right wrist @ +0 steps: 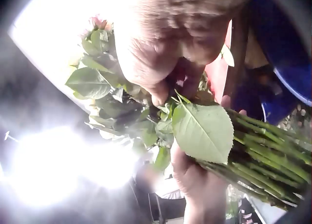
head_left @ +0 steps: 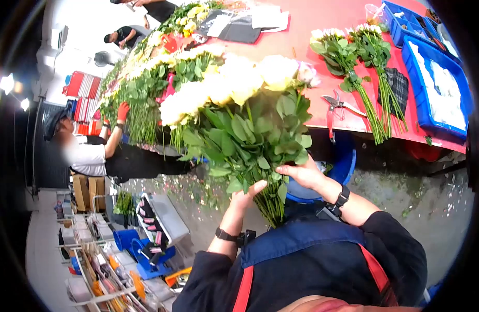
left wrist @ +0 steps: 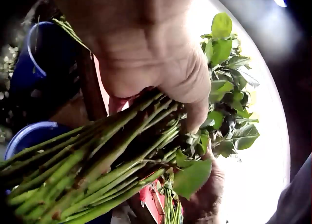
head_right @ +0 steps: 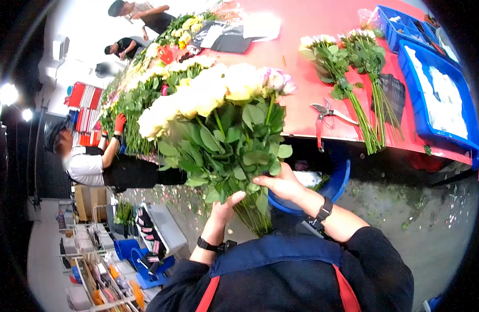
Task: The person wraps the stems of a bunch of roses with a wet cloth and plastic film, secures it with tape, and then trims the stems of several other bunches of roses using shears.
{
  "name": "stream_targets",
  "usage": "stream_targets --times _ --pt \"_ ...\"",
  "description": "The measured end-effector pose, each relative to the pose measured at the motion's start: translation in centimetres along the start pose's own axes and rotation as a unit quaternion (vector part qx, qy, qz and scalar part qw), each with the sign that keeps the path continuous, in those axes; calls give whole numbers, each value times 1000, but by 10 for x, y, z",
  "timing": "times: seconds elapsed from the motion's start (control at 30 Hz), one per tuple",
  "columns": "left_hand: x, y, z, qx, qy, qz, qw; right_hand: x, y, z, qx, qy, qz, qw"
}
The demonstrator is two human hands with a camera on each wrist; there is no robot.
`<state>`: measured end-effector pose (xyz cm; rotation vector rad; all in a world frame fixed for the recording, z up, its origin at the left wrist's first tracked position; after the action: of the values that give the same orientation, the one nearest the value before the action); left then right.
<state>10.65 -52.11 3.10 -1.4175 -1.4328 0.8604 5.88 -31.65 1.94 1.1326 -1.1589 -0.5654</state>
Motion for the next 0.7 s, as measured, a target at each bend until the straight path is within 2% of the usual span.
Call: stream_targets --times 0.07,0.17,0.27,0.37,0.4,0.43,0.47,0.5,0.53,0.6,0.63,0.67,0.7 --pt "8 8 -7 -30 37 -112 993 -2 0 -3 6 17 31 999" --pt "11 6 -18 -59 60 -177 981 1 1 -2 -4 51 19 999" --pt "3 10 -29 -79 61 -144 984 6 -3 5 12 78 -28 996" --pt "-29 43 -37 -69 15 -66 995 20 -37 23 64 117 10 991" --pt "-34 44 -41 -66 9 -95 993 30 -40 29 50 131 31 990" --pt "-40 45 -47 -46 -14 -102 994 40 -32 36 30 145 -46 988" --pt "-46 47 -52 -25 -38 -108 993 45 -21 40 126 202 -89 967" --pt "-54 52 -54 20 -37 -138 990 55 -32 49 79 212 -120 967" --pt "-45 35 -58 7 -43 -150 988 64 -36 53 35 223 -151 962" --pt "-72 56 -67 24 -90 -136 986 62 -21 60 79 256 -274 924" --pt "-86 69 -71 5 -155 -121 981 51 17 58 90 250 -317 910" --pt "-114 83 -79 -99 -190 -87 973 30 16 67 123 217 -334 909" --pt "-124 90 -86 -118 -214 -91 965 2 20 66 69 134 -365 919"
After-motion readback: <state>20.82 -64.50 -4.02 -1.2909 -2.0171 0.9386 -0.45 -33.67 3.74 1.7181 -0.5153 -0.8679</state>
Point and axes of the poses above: each hand's wrist, its own z-axis towards the middle knuckle, its own x-axis out of the palm, y = z × x, the point moved 1 cm from there along z, towards the middle knuckle, and after that the axes turned 1 degree about z, right-handed, at the moved point
